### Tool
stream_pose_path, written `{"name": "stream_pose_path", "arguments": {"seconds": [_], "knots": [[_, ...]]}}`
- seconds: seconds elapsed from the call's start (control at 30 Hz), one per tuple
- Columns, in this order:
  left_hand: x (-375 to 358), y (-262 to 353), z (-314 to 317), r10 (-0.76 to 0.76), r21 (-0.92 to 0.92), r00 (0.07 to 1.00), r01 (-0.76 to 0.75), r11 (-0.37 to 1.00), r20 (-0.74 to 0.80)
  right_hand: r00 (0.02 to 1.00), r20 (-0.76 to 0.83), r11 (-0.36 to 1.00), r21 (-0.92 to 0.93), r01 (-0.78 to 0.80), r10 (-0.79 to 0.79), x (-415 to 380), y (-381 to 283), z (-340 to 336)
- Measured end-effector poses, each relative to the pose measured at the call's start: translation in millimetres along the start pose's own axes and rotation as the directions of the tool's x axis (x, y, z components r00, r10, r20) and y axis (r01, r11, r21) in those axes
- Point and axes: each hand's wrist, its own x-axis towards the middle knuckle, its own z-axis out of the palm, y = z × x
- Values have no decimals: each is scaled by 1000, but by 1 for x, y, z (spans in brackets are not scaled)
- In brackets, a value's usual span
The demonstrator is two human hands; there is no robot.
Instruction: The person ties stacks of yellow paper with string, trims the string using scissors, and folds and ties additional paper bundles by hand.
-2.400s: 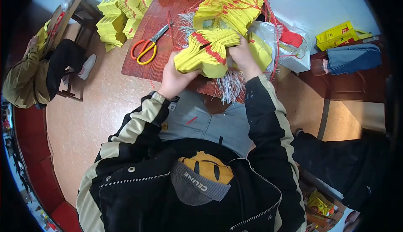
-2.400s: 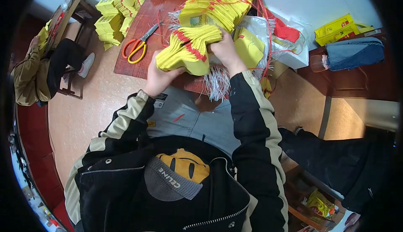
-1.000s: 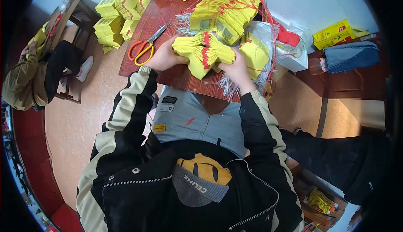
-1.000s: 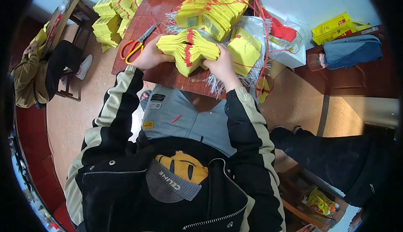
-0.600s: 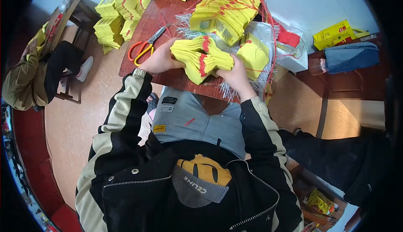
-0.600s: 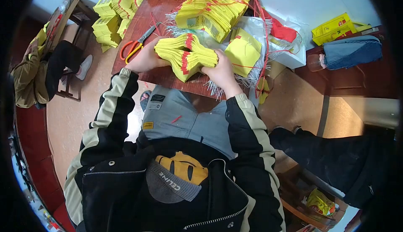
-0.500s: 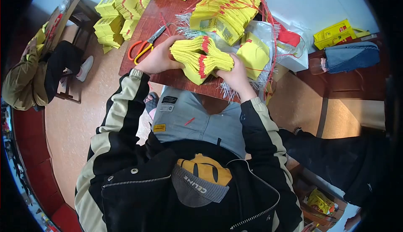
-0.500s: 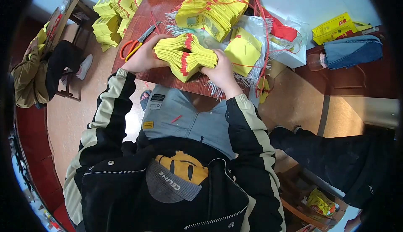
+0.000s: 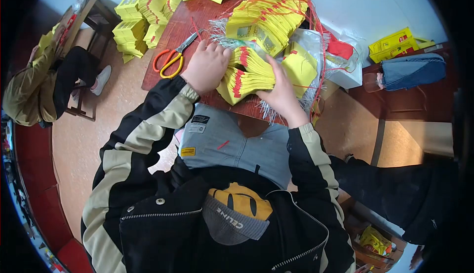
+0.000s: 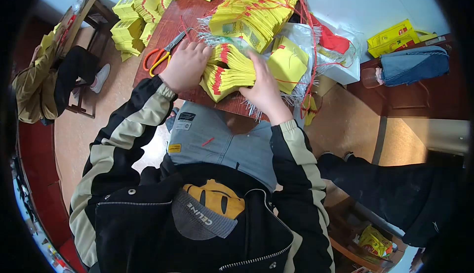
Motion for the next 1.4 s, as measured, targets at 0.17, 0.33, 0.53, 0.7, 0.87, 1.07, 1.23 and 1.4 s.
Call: {"name": "stream_pose_path", "arguments": {"seconds": [0.17, 0.33, 0.53, 0.7, 0.87, 1.07, 1.23, 1.4], "knots": [[-3, 2, 0, -31, 0, 1000, 31, 1000, -4, 981, 139, 978, -141, 153, -133, 9, -31, -12], [-8, -5, 2, -17, -109, 998, 11, 994, -58, 954, 232, 964, -143, 225, -188, 13, -29, -4], [-12, -8, 3, -15, -179, 999, 6, 984, -48, 942, 266, 920, -275, 278, -205, 15, -40, -4], [-9, -3, -8, -34, -142, 996, 46, 989, 87, 950, 209, 892, -346, 293, -231, 13, -50, 10], [-10, -6, -7, -19, -183, 999, 28, 983, 51, 957, 181, 928, -255, 270, -228, 17, -44, 14], [-9, -8, -12, 13, -190, 1000, -16, 982, -20, 950, 234, 907, -317, 276, -207, 18, -44, 6], [-8, -14, 0, 35, -249, 999, -44, 967, -39, 937, 284, 909, -301, 287, -202, 26, -30, 7], [-7, -16, -3, 45, -282, 998, -53, 958, -33, 938, 273, 919, -269, 287, -213, 22, -32, 4]]}}
